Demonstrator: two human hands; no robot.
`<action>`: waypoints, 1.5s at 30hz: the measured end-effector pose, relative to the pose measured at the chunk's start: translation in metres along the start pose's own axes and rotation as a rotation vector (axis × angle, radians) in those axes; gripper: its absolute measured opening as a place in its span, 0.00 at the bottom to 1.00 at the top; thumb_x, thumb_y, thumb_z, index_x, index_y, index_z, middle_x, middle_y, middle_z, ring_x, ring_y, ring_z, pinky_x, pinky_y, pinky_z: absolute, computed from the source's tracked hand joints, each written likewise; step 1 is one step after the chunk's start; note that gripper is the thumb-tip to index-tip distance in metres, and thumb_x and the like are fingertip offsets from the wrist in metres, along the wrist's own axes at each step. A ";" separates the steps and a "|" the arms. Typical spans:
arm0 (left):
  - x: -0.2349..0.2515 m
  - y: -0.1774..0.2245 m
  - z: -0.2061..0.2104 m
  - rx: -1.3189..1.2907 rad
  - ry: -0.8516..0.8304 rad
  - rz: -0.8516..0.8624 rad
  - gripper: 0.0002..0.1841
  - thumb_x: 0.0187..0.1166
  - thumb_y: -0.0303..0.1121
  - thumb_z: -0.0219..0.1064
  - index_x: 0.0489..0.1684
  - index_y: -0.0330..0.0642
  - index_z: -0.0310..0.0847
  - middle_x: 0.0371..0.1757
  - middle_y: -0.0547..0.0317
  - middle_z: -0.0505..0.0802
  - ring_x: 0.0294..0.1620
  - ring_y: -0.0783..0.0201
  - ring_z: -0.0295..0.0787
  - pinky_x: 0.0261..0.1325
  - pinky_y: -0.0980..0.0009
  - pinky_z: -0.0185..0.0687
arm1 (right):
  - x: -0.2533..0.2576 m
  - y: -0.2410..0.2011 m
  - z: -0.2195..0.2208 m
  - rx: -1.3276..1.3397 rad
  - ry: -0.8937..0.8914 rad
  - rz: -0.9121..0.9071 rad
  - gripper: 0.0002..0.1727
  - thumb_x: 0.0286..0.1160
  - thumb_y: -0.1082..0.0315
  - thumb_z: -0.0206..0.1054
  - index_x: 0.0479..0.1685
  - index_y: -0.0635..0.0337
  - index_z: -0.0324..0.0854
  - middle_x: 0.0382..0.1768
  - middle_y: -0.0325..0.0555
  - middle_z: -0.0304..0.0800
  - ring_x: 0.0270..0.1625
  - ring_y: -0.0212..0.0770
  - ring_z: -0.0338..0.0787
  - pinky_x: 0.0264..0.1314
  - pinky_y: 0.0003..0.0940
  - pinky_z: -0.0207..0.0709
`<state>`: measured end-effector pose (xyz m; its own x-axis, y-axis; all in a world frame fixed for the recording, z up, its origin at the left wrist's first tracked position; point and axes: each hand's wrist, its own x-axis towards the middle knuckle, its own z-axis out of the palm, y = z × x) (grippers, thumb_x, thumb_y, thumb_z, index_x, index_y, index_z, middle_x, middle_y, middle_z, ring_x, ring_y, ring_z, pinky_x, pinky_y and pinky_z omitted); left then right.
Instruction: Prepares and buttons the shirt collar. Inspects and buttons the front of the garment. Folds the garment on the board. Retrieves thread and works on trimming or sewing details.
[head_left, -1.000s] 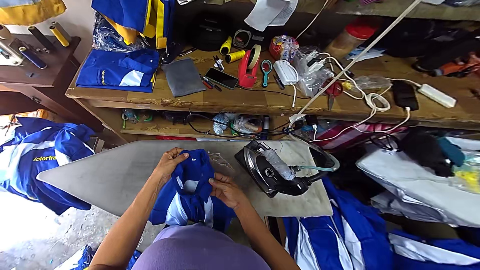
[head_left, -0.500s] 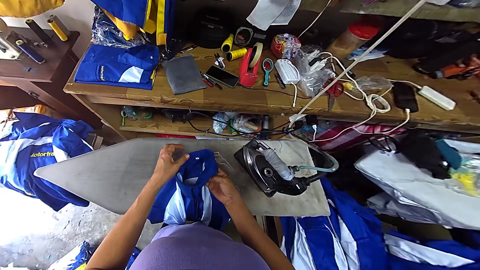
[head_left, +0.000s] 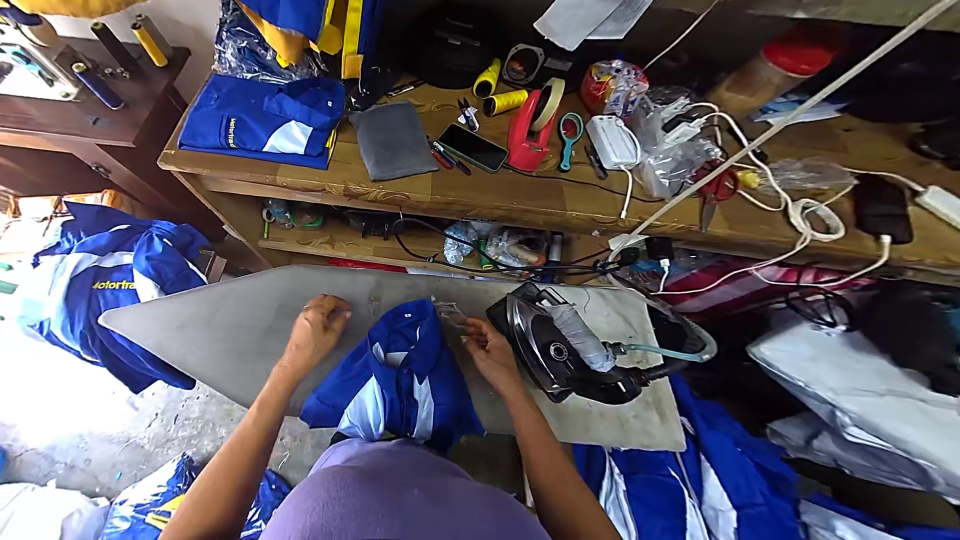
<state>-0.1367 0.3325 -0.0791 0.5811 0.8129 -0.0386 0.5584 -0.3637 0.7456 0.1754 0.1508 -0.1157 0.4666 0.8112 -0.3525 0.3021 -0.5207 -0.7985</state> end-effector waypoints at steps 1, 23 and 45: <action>-0.004 -0.008 -0.006 0.031 -0.024 -0.057 0.16 0.83 0.40 0.64 0.52 0.37 0.89 0.51 0.46 0.93 0.53 0.55 0.91 0.62 0.55 0.86 | -0.001 0.005 -0.002 -0.047 -0.040 0.027 0.27 0.82 0.63 0.68 0.78 0.65 0.75 0.66 0.61 0.87 0.64 0.49 0.90 0.71 0.44 0.81; -0.036 0.017 0.041 -0.064 0.171 0.070 0.14 0.82 0.36 0.61 0.53 0.40 0.91 0.51 0.50 0.93 0.56 0.57 0.89 0.61 0.63 0.84 | -0.018 -0.104 0.059 -0.692 -0.570 -0.455 0.21 0.88 0.50 0.55 0.54 0.53 0.91 0.55 0.52 0.91 0.69 0.57 0.81 0.78 0.65 0.57; 0.268 0.062 0.001 0.338 0.205 0.396 0.21 0.78 0.34 0.71 0.69 0.41 0.83 0.72 0.33 0.82 0.74 0.29 0.75 0.69 0.35 0.75 | -0.023 -0.067 0.063 0.146 -0.090 -0.274 0.11 0.78 0.66 0.63 0.40 0.64 0.88 0.39 0.46 0.89 0.45 0.34 0.88 0.52 0.31 0.82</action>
<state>0.0544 0.5278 -0.0445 0.6767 0.6443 0.3564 0.4992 -0.7573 0.4211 0.0922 0.1843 -0.0847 0.3072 0.9395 -0.1514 0.2805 -0.2414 -0.9290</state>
